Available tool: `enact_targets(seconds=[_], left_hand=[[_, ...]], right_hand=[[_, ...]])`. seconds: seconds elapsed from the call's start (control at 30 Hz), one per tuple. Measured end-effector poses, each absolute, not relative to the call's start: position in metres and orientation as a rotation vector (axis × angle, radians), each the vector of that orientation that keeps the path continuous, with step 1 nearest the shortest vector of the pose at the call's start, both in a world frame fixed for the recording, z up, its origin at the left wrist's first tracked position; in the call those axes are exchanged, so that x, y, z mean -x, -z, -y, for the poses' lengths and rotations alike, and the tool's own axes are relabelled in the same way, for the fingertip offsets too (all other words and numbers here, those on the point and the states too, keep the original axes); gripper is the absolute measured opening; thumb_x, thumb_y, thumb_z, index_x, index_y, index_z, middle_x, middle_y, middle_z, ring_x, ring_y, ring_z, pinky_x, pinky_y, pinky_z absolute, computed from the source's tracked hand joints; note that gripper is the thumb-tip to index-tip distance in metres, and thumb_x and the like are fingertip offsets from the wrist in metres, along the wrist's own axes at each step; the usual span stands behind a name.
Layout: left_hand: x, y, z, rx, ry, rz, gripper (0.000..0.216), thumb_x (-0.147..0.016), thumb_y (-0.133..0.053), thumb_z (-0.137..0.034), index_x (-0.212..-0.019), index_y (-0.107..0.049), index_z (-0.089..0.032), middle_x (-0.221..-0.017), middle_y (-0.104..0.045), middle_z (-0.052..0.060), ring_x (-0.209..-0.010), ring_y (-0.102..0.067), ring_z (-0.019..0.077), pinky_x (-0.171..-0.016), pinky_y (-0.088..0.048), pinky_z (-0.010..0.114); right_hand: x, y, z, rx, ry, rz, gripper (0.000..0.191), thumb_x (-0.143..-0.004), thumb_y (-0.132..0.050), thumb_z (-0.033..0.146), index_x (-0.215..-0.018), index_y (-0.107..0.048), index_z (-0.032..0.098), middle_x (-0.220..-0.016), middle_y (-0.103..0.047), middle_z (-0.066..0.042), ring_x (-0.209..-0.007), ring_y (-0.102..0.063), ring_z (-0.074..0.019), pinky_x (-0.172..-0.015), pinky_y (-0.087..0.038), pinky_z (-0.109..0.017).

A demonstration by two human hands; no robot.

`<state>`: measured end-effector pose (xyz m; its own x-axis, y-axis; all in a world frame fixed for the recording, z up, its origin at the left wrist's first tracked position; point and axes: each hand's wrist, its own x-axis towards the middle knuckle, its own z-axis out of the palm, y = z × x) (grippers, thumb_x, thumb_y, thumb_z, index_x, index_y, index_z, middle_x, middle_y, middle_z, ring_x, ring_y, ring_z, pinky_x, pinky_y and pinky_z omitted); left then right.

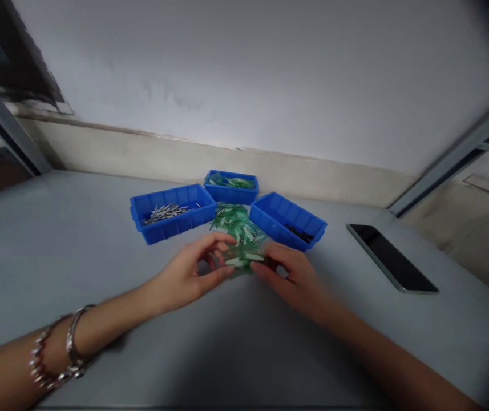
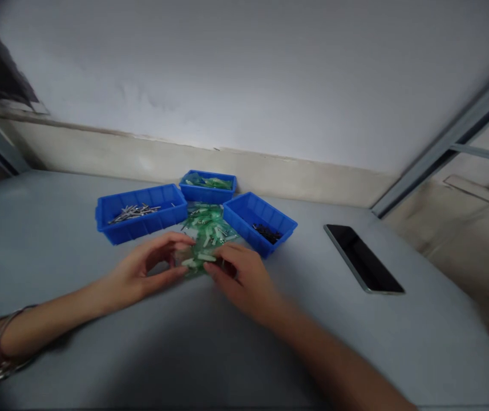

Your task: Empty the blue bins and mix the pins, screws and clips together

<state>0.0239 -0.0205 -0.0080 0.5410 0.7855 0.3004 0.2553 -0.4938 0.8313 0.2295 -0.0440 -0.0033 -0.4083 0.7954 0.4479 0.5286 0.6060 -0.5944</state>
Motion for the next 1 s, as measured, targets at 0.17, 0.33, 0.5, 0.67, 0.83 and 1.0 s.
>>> enact_targets(seconds=[0.17,0.33,0.5,0.67,0.83,1.0], left_hand=[[-0.017,0.010,0.017,-2.476,-0.996,-1.011,0.024,-0.085,-0.047,-0.022,-0.109,-0.046,-0.018,-0.093,-0.057,0.004,-0.082,-0.055,0.0151,-0.073,-0.046,0.029],[-0.014,0.009,0.018,-2.618,-0.944,-0.983,0.024,-0.085,-0.043,-0.019,-0.109,-0.044,-0.018,-0.098,-0.055,0.006,-0.086,-0.054,0.0165,-0.076,-0.047,0.030],[-0.015,0.005,0.019,-2.618,-0.898,-0.970,0.025,-0.084,-0.042,-0.017,-0.109,-0.043,-0.018,-0.101,-0.054,0.008,-0.092,-0.053,0.0188,-0.079,-0.047,0.033],[-0.015,0.005,0.021,-2.619,-0.853,-0.941,0.028,-0.083,-0.042,-0.015,-0.111,-0.043,-0.018,-0.104,-0.053,0.010,-0.096,-0.053,0.0213,-0.081,-0.047,0.035],[-0.015,0.004,0.022,-2.605,-0.809,-0.936,0.029,-0.083,-0.042,-0.015,-0.112,-0.042,-0.017,-0.105,-0.053,0.009,-0.096,-0.053,0.0207,-0.081,-0.047,0.034],[-0.015,0.005,0.022,-2.588,-0.776,-0.923,0.030,-0.083,-0.042,-0.015,-0.113,-0.042,-0.018,-0.106,-0.052,0.009,-0.096,-0.053,0.0203,-0.082,-0.046,0.033]], right_hand=[[-0.241,-0.006,0.023,1.164,-0.051,1.977,0.022,-0.085,-0.048,0.025,-0.064,-0.049,0.019,-0.058,-0.046,0.003,-0.052,-0.042,-0.0095,-0.050,-0.033,-0.022],[-0.239,-0.034,-0.031,1.282,0.642,1.919,0.021,-0.086,-0.042,0.023,-0.086,-0.062,0.017,-0.080,-0.060,-0.008,-0.079,-0.053,-0.0198,-0.067,-0.039,-0.031],[-0.215,-0.046,-0.077,1.633,0.769,1.938,0.031,-0.089,-0.034,0.017,-0.100,-0.063,0.014,-0.093,-0.060,-0.014,-0.091,-0.050,-0.0265,-0.070,-0.036,-0.036],[-0.204,-0.028,-0.091,1.809,0.675,2.034,0.034,-0.090,-0.031,0.014,-0.096,-0.064,0.014,-0.093,-0.060,-0.015,-0.090,-0.051,-0.0265,-0.068,-0.038,-0.035],[-0.206,-0.021,-0.092,1.826,0.653,2.072,0.034,-0.089,-0.031,0.015,-0.098,-0.064,0.015,-0.092,-0.061,-0.014,-0.088,-0.052,-0.0249,-0.067,-0.038,-0.034],[-0.203,-0.022,-0.090,1.750,0.652,2.197,0.032,-0.089,-0.034,0.014,-0.098,-0.064,0.016,-0.093,-0.062,-0.013,-0.088,-0.052,-0.0234,-0.069,-0.036,-0.033]])
